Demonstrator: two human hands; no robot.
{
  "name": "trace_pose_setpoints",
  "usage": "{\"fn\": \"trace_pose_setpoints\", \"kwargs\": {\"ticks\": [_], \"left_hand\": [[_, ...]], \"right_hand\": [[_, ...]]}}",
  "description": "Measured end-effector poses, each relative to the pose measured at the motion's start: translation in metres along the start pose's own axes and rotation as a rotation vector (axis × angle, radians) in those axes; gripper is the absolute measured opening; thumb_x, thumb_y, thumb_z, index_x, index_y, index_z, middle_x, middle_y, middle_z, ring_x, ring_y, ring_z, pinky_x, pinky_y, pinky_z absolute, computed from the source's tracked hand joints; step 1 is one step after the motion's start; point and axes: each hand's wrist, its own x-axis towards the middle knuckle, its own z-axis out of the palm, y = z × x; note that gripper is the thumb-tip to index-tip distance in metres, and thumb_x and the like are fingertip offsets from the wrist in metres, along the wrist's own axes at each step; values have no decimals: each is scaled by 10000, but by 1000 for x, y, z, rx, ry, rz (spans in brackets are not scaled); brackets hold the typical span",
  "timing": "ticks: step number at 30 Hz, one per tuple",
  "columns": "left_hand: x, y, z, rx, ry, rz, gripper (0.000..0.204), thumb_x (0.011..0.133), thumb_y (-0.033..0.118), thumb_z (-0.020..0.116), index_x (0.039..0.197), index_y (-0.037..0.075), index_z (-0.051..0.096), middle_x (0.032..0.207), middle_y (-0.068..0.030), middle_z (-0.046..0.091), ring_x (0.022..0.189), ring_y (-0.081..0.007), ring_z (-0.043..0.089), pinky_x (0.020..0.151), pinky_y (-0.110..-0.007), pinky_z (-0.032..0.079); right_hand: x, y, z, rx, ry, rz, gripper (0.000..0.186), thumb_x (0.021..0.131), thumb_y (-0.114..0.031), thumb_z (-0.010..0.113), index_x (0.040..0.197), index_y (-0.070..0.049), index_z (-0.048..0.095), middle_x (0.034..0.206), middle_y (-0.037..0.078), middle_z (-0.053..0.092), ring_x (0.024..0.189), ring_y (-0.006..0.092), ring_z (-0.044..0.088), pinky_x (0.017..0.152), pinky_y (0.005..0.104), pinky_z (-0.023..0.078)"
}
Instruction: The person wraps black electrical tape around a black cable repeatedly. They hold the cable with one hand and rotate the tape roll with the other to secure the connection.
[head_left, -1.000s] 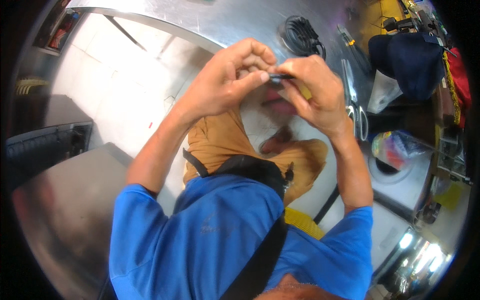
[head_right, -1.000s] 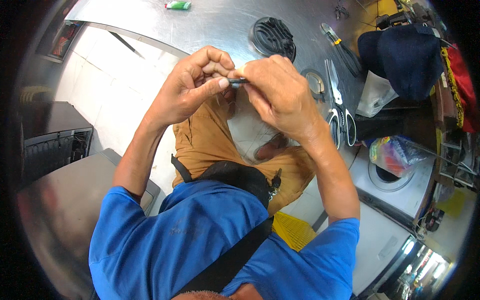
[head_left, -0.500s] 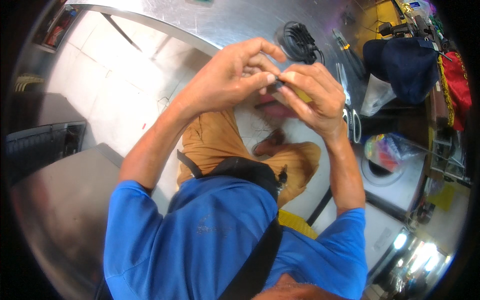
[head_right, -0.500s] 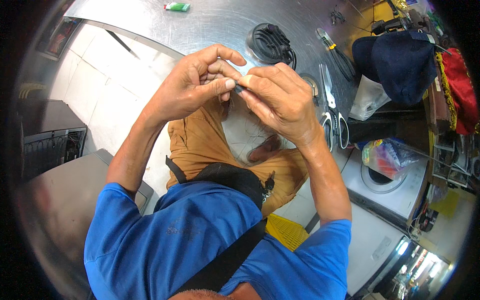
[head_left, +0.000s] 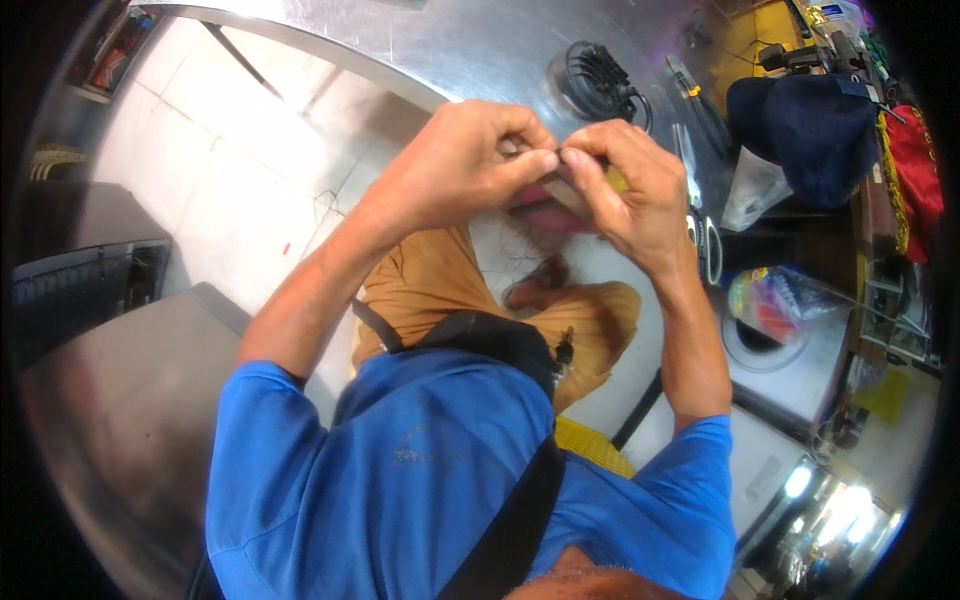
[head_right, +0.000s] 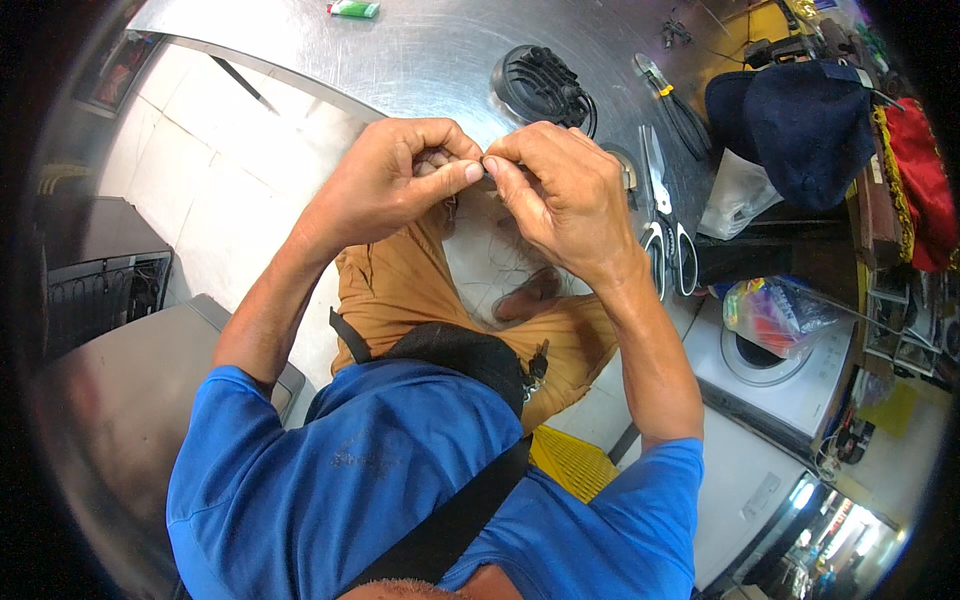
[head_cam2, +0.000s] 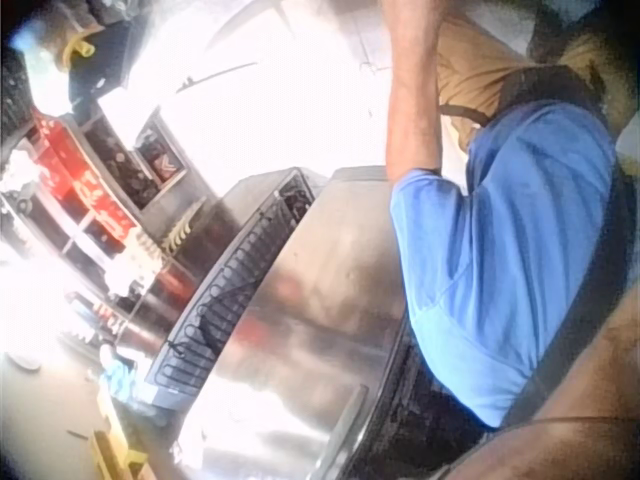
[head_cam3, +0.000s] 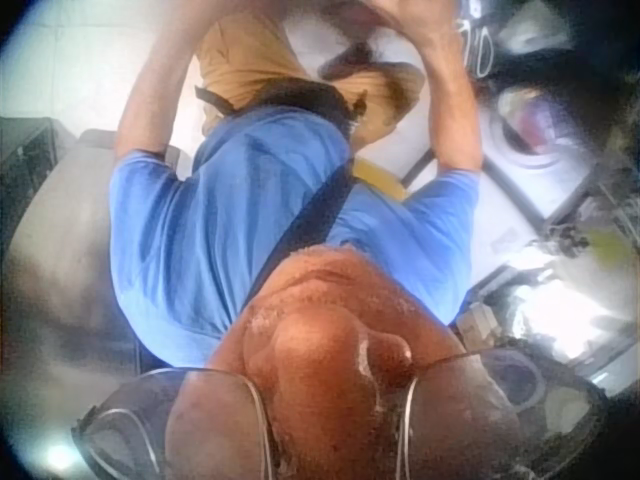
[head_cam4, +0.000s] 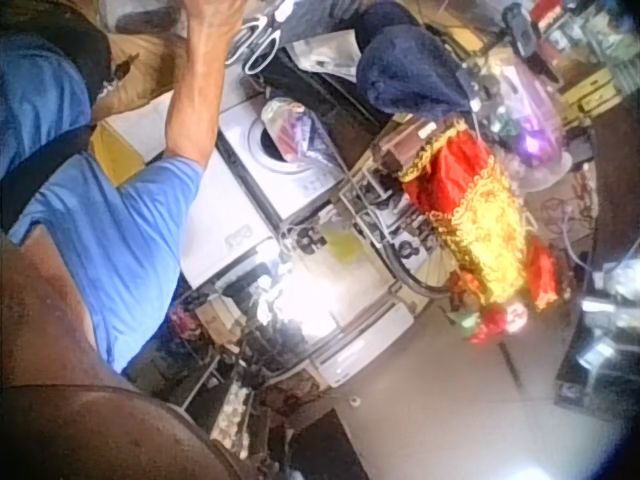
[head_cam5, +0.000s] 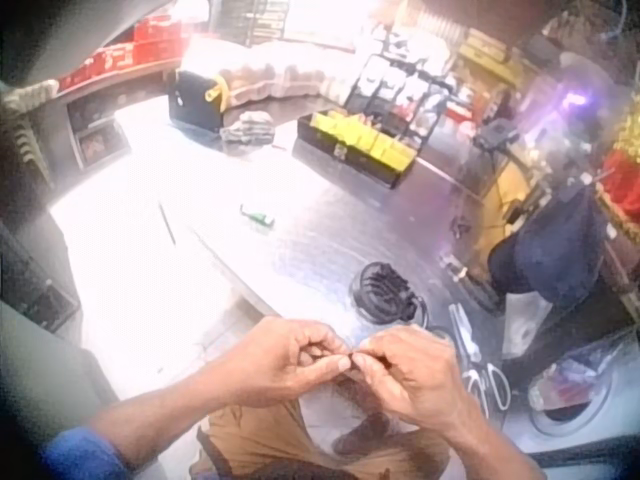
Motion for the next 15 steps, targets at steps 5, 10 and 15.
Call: {"fn": "trace_pose_setpoints", "kwargs": {"ticks": [5,10,15], "left_hand": [[-5,1,14,6,134,81,141,978,132,709,976,-4,673,742,0,609,674,-51,521,607,-251,461],[-4,-16,30,112,305,314,113,932,67,728,933,13,629,781,-71,600,648,-144,568,587,-298,483],[-2,-27,40,232,399,450,145,888,6,742,913,16,600,804,-98,580,665,-215,583,571,-326,489]], "right_hand": [[-1,2,4,-35,12,25,35,881,-62,720,884,-59,685,758,55,649,607,231,580,619,365,438],[-4,4,9,-54,7,56,41,901,-72,688,891,-67,649,763,64,635,628,252,587,631,382,442],[-3,-2,11,-45,-3,155,68,918,-106,672,884,-61,634,759,82,640,640,284,616,632,410,470]]}}
